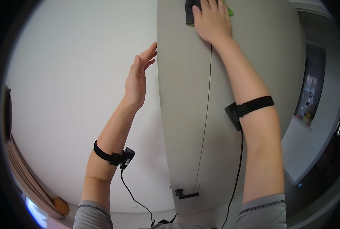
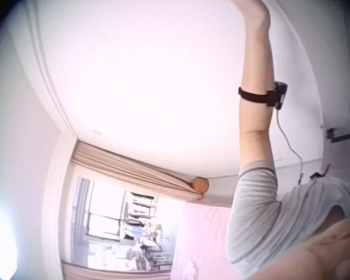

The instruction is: The person wipes the exterior and interior surfaces of a white closet door and frame using a green and black cloth. They open the door to clean the inside, then close it and continue wiping the exterior around hanging decorations.

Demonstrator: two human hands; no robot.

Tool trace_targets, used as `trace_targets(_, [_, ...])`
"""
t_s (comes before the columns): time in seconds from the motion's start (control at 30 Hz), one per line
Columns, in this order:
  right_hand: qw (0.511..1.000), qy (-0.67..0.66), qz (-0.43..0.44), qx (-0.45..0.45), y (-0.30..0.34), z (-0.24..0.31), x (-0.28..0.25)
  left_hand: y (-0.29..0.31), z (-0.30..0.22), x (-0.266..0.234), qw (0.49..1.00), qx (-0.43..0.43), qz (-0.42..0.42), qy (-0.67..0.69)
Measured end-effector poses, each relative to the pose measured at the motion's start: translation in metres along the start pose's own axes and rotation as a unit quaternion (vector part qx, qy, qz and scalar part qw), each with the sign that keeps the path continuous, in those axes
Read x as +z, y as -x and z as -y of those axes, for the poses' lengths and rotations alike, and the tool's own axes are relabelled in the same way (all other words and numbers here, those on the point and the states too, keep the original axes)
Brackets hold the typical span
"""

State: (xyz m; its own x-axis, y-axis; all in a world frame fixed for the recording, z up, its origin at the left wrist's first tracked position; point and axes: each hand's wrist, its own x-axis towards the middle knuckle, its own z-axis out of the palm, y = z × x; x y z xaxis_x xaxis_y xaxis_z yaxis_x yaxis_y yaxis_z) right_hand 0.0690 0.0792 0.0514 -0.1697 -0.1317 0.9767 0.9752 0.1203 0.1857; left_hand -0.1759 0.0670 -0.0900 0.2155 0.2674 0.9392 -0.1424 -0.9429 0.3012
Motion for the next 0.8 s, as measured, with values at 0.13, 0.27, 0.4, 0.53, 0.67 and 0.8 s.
trace_targets(0.13, [0.994, -0.011, -0.003, -0.107, 0.069, 0.063, -0.01, 0.002, -0.001, 0.001, 0.998, -0.022, 0.01, 0.057])
trace_targets(0.27, [0.964, -0.171, 0.155, -0.133, 0.187, 0.108, -0.054, 0.003, -0.002, -0.005, 0.994, -0.015, 0.033, 0.103])
trace_targets(0.4, [0.946, -0.186, 0.212, -0.159, 0.221, 0.091, -0.06, 0.003, 0.003, -0.003, 0.994, 0.01, 0.069, 0.084])
trace_targets(0.53, [0.983, -0.114, 0.11, -0.092, 0.15, 0.034, -0.021, 0.015, 0.015, 0.011, 0.999, -0.028, 0.021, -0.041])
trace_targets(0.67, [0.997, -0.032, 0.024, 0.061, 0.041, -0.043, 0.007, 0.025, 0.029, 0.033, 0.98, -0.044, -0.038, -0.188])
trace_targets(0.8, [0.973, 0.077, 0.135, 0.171, 0.016, -0.025, 0.008, 0.036, 0.037, 0.041, 0.968, -0.019, -0.078, -0.238])
